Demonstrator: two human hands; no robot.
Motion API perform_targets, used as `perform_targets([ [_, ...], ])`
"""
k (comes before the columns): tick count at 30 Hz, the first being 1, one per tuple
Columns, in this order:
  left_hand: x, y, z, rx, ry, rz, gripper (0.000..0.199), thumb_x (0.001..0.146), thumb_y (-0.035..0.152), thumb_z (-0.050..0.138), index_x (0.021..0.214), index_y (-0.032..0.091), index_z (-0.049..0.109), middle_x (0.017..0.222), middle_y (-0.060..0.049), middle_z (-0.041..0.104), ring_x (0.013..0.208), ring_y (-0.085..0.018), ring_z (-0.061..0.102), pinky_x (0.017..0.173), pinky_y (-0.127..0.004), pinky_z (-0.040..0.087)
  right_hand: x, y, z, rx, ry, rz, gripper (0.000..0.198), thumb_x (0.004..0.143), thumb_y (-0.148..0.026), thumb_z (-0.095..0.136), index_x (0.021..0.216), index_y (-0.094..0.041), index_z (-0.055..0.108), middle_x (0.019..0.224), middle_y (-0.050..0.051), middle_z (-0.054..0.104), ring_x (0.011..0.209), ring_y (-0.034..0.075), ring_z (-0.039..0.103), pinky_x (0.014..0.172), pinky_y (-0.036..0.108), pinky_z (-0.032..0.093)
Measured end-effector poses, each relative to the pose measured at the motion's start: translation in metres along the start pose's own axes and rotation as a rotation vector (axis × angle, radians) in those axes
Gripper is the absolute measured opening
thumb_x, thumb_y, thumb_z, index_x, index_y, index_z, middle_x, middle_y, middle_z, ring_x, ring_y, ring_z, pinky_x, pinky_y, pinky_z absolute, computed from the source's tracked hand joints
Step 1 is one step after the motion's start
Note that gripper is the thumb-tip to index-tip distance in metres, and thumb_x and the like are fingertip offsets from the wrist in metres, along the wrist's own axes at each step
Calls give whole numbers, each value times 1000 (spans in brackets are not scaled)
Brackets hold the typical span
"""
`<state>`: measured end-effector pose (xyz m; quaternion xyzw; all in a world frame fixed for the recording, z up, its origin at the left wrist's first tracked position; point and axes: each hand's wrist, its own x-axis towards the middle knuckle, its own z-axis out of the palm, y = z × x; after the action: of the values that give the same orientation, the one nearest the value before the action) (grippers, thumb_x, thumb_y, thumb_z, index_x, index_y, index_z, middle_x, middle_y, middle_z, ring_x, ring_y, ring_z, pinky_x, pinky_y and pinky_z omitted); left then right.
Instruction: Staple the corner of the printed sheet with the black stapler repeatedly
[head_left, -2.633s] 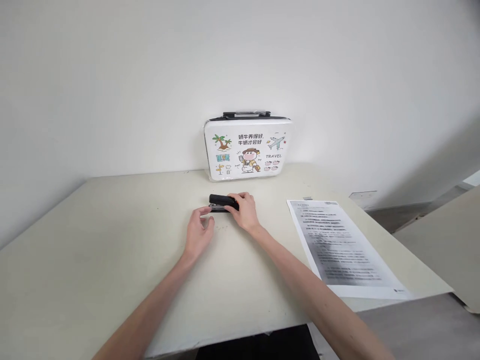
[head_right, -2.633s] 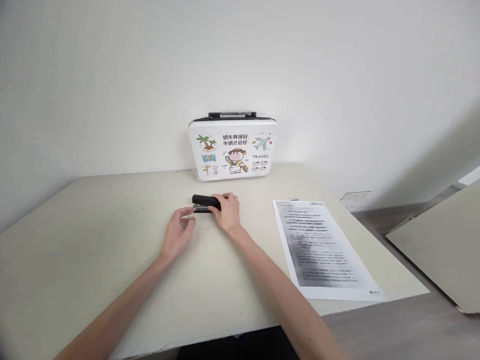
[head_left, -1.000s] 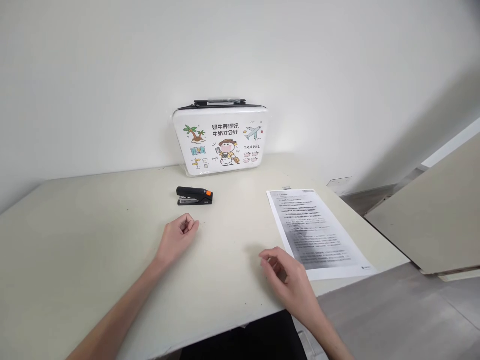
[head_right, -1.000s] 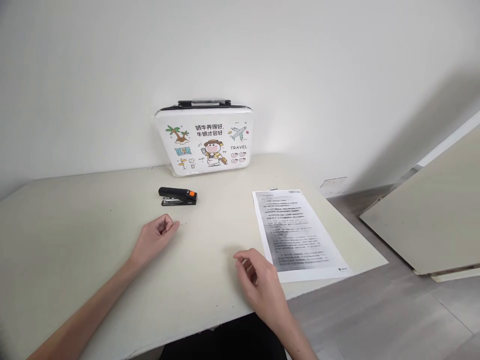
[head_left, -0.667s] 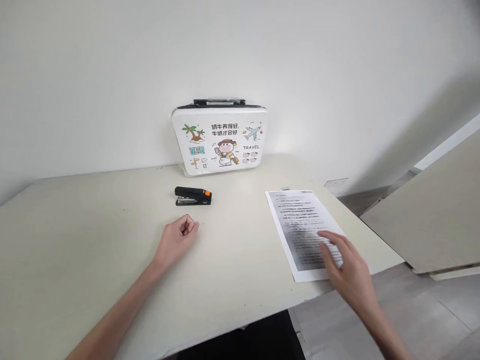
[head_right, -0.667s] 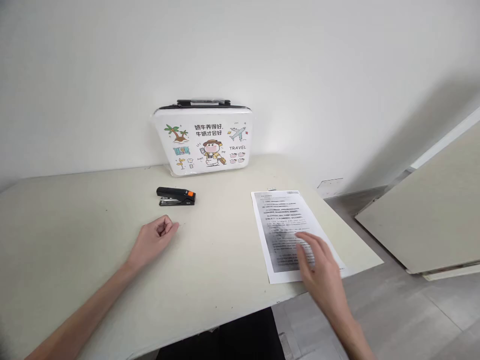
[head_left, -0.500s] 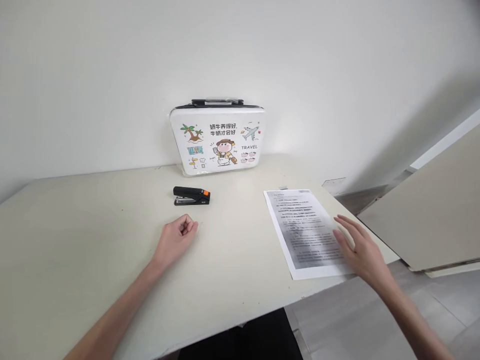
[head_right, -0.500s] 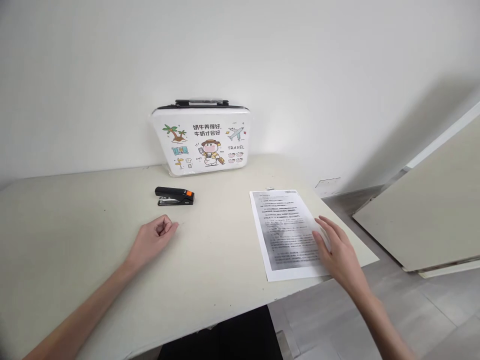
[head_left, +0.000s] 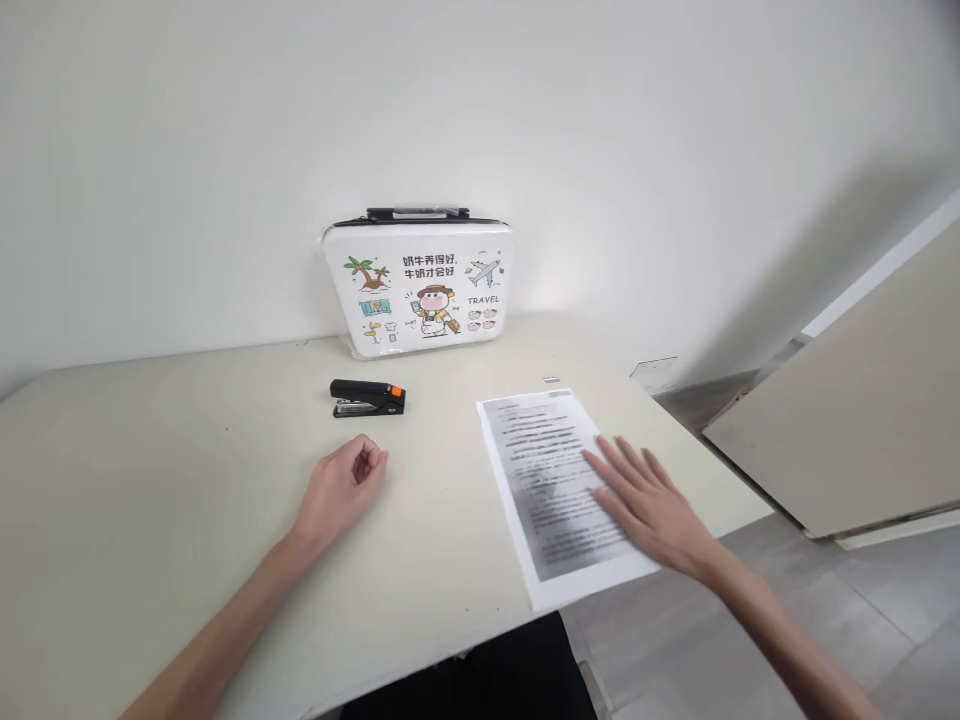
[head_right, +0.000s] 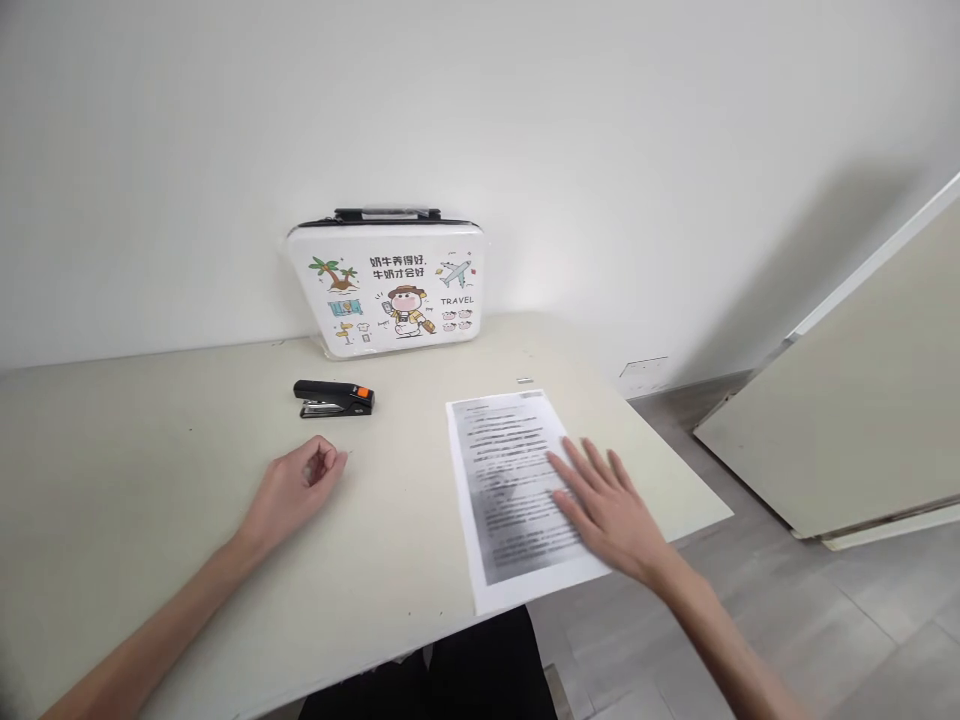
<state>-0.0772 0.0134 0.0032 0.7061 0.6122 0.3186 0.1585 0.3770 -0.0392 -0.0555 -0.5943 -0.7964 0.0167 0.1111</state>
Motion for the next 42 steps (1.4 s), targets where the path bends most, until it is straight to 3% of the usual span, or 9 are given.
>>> perform_targets([
  [3, -1, 9, 6, 20, -45, 196, 21, 100, 43, 52, 92, 25, 54, 100, -3, 67, 97, -22, 63, 85, -34, 52, 3, -50, 1, 31, 22, -43, 64, 111, -55, 36, 170, -43, 14, 176, -6, 14, 165, 31, 8, 132, 67, 14],
  [7, -5, 19, 15, 69, -137, 349, 29, 105, 47, 51, 124, 26, 58, 138, -8, 64, 138, -27, 53, 120, -47, 40, 15, -122, 8, 134, 70, -96, 65, 110, -53, 41, 170, -40, 20, 176, -3, 16, 165, 36, 8, 131, 71, 17],
  [12, -15, 4, 17, 245, -231, 242, 65, 106, 61, 46, 156, 20, 41, 166, -13, 44, 161, -33, 27, 128, -55, 31, 25, -204, 18, 299, 115, -151, 66, 109, -50, 45, 171, -34, 25, 177, 2, 15, 164, 40, 8, 130, 74, 17],
  [17, -25, -32, -3, 428, -256, 236, 70, 108, 62, 38, 164, 21, 36, 174, -9, 33, 163, -33, 23, 133, -58, 20, 22, -246, 18, 404, 79, -173, 65, 111, -49, 41, 170, -29, 28, 178, 3, 12, 165, 40, 7, 131, 71, 17],
  [26, -29, -59, -37, 518, -253, 268, 66, 110, 58, 35, 167, 26, 35, 174, -4, 32, 162, -30, 26, 133, -54, 22, 89, -199, 19, 446, -85, -348, 55, 112, -46, 34, 160, -25, 51, 173, 5, 34, 164, 31, 22, 134, 57, 16],
  [29, -28, -61, -48, 507, -302, 263, 66, 110, 56, 36, 168, 26, 33, 174, -6, 33, 162, -30, 27, 133, -56, 21, 129, -172, 19, 659, -24, -443, 40, 105, -40, 51, 138, -27, 70, 157, 7, 59, 151, 27, 49, 128, 53, 32],
  [33, -19, -54, -62, 494, -280, 312, 62, 107, 57, 44, 162, 28, 44, 169, -7, 44, 158, -31, 37, 132, -56, 23, 159, -148, 18, 1149, -56, -277, 26, 101, -40, 56, 105, -24, 77, 111, 7, 82, 104, 23, 76, 99, 42, 56],
  [38, 41, -26, -65, 549, -71, 357, 50, 106, 46, 42, 149, 23, 55, 155, -15, 57, 146, -34, 48, 122, -56, 36, 165, -140, 21, 1377, -56, -122, 25, 95, -44, 64, 99, -21, 72, 91, 4, 77, 70, 15, 68, 77, 33, 55],
  [42, 102, -13, -56, 615, -223, 269, 47, 97, 43, 55, 136, 18, 63, 146, -19, 62, 142, -38, 51, 119, -54, 34, 166, -133, 23, 1372, -21, -79, 24, 93, -43, 64, 98, -21, 73, 90, 3, 76, 67, 15, 68, 74, 32, 53],
])
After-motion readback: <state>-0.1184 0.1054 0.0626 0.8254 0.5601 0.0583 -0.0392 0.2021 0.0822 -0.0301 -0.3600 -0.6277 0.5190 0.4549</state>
